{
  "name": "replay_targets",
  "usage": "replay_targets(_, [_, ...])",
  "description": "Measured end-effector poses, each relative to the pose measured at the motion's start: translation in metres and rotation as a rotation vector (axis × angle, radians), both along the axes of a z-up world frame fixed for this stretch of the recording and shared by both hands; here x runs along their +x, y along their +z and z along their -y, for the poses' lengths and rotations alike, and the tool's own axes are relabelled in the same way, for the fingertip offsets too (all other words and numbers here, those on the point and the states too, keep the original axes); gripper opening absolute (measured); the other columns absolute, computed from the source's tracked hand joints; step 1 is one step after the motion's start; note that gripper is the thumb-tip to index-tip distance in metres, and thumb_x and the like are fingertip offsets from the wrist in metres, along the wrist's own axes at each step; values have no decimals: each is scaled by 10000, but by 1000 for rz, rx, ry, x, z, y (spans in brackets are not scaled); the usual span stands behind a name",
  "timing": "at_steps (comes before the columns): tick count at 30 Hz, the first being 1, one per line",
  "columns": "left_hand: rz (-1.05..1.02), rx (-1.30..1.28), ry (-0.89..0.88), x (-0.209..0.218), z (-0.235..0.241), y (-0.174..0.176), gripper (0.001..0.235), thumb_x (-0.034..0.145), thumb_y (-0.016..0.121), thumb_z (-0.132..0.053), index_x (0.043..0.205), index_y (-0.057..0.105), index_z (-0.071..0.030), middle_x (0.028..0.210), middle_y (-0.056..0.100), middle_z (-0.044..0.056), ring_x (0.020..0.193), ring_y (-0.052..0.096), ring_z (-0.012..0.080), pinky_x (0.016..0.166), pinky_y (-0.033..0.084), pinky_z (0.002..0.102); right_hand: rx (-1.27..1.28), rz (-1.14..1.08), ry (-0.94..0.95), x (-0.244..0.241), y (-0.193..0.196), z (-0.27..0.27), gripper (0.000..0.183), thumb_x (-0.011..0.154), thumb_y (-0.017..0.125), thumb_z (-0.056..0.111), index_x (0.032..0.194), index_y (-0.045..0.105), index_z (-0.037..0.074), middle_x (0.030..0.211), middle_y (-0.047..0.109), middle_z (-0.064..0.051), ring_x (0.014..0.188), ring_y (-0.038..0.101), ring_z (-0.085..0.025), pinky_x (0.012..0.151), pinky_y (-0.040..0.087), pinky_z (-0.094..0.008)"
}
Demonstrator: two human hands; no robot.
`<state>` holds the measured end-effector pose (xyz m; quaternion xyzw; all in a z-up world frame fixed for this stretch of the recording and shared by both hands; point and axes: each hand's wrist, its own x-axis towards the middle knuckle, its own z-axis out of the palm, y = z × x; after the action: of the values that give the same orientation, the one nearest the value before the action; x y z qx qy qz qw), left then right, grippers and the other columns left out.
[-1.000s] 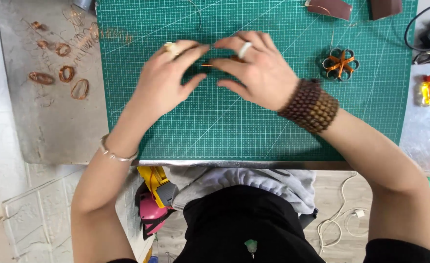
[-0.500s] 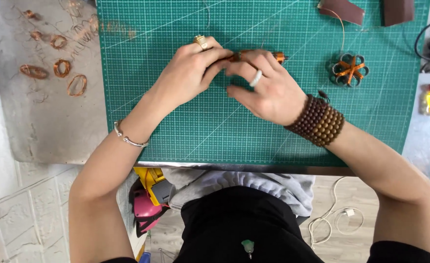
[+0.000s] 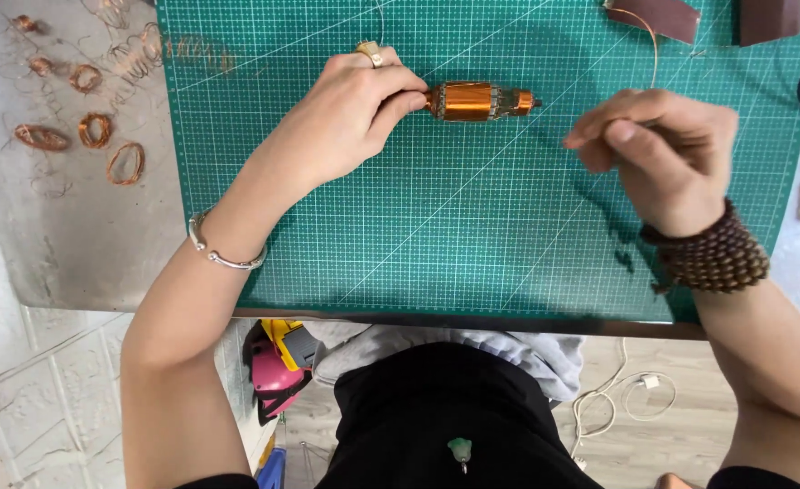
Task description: Winding thin copper wire around a metal rotor component on a workbench.
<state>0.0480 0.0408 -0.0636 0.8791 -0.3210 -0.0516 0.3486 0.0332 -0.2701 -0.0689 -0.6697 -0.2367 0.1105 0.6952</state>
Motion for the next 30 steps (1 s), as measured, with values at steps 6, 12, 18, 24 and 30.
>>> replay_targets(6, [-35,-1,6,1,0,2,196,983,530,-90,1034,664,44,823,594,104,689,492,225,676,400,387,14,11,-47,8,10,20,171,960,445,69,905,536,-65,882,595,-218,513,516,-208,512,459,-258])
replay_targets(12, [-41,-12,13,1,-1,0,204,988,527,-113,1058,665,21,845,596,95,695,503,222,703,398,391,-553,899,140,15,5,31,56,901,661,12,876,710,22,788,584,-155,582,510,-204,373,364,-249])
replay_targets(18, [4,-49,6,1,-2,-2,178,972,562,-77,1042,673,44,873,599,116,696,530,217,626,418,352,-715,932,139,19,11,19,145,927,730,207,983,765,79,801,437,-90,671,404,-220,382,290,-232])
replay_targets(24, [-21,-44,24,0,-2,-2,183,974,552,-88,1061,670,23,935,615,111,748,566,219,678,435,369,-958,1023,10,15,10,8,81,1003,785,195,1067,765,149,834,378,-44,722,409,-221,420,300,-247])
replay_targets(30, [-5,-69,14,0,-2,0,176,963,584,-74,1070,670,36,952,615,124,785,572,232,692,462,352,-997,1034,26,15,13,-2,66,1019,751,247,1050,735,190,831,362,-38,705,397,-215,437,333,-258])
